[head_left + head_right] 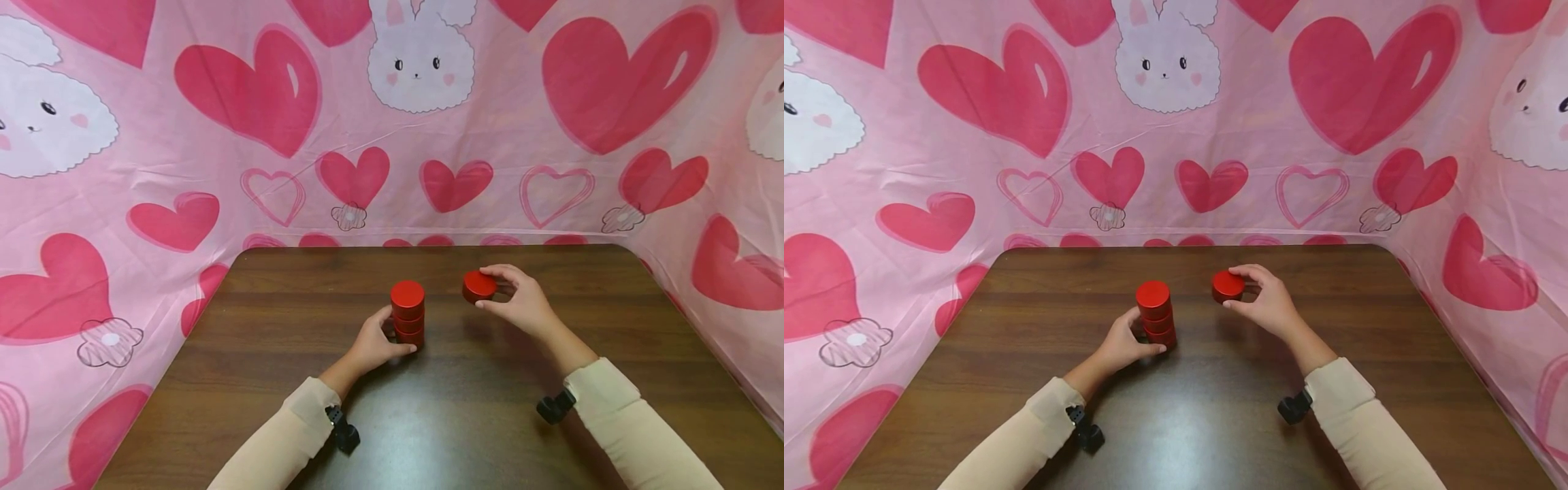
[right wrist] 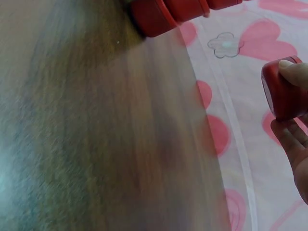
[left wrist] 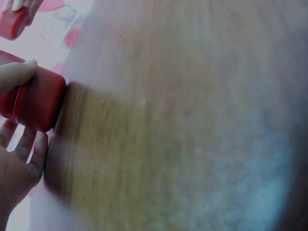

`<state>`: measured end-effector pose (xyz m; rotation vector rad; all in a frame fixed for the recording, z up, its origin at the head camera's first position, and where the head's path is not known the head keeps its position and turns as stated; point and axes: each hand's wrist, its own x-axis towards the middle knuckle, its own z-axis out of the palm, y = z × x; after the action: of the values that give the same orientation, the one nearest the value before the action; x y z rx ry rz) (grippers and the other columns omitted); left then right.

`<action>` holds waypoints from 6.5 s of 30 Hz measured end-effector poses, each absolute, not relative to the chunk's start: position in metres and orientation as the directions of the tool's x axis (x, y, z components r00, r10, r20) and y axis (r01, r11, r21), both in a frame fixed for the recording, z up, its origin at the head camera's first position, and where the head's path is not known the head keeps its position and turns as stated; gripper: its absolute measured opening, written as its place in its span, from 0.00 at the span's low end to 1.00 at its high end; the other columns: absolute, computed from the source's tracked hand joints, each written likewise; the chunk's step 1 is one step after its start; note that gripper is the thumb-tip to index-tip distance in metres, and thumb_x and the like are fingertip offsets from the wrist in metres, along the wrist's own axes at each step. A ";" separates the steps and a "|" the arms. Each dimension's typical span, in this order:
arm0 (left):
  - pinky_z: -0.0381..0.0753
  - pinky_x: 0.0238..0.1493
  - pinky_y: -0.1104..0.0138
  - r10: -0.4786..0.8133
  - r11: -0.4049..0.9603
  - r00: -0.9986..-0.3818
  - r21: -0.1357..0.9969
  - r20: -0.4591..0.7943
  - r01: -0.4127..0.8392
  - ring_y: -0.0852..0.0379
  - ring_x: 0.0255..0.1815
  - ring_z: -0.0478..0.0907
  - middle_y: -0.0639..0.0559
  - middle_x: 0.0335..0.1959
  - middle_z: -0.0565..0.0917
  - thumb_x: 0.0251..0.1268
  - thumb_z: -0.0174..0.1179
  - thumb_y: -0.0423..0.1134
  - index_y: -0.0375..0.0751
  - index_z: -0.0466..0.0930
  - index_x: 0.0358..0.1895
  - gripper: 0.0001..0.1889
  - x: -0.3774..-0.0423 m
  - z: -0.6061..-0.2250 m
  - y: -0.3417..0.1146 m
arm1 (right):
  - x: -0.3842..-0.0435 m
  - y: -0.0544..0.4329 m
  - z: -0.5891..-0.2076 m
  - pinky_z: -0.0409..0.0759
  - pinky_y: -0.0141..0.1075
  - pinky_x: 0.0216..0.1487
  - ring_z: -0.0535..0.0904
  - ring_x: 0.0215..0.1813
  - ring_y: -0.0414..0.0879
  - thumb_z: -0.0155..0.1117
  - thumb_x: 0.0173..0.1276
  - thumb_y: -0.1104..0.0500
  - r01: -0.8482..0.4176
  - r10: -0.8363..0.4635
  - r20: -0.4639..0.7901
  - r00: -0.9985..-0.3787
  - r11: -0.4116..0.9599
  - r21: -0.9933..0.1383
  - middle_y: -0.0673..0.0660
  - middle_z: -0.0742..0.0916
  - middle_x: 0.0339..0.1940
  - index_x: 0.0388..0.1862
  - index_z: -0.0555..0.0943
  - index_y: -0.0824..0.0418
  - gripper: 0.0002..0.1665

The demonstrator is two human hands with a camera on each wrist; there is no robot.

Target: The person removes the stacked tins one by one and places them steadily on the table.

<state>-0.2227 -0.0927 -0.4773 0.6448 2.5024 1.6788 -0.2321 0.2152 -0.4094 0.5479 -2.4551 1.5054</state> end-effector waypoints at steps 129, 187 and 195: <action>0.79 0.52 0.54 0.381 0.302 -0.912 0.913 0.149 0.276 0.48 0.48 0.80 0.44 0.52 0.81 0.47 0.75 0.27 0.36 0.73 0.59 0.32 -0.198 -0.435 -0.090 | -0.227 0.271 -0.432 0.79 0.34 0.51 0.78 0.49 0.46 0.78 0.55 0.61 -0.328 0.005 0.413 -0.911 0.600 -0.730 0.61 0.81 0.52 0.59 0.77 0.63 0.32; 0.79 0.49 0.56 0.376 0.328 -0.913 0.898 0.160 0.293 0.50 0.46 0.79 0.45 0.50 0.81 0.47 0.75 0.27 0.36 0.74 0.57 0.30 -0.197 -0.435 -0.090 | -0.220 0.193 -0.385 0.75 0.42 0.56 0.77 0.53 0.49 0.82 0.48 0.63 -0.653 -0.327 0.567 -0.756 0.430 -0.623 0.56 0.82 0.54 0.58 0.79 0.60 0.36; 0.79 0.50 0.54 0.369 0.330 -0.916 0.900 0.156 0.286 0.50 0.47 0.79 0.46 0.51 0.80 0.45 0.76 0.28 0.39 0.74 0.59 0.33 -0.211 -0.460 -0.091 | -0.219 0.182 -0.380 0.75 0.51 0.58 0.77 0.55 0.46 0.81 0.50 0.61 -0.617 -0.359 0.502 -0.787 0.441 -0.652 0.51 0.82 0.55 0.61 0.77 0.57 0.37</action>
<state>-0.2110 -0.0911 -0.4603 0.6165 2.4990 1.6649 -0.2187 0.1816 -0.3801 0.8403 -2.4073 1.2692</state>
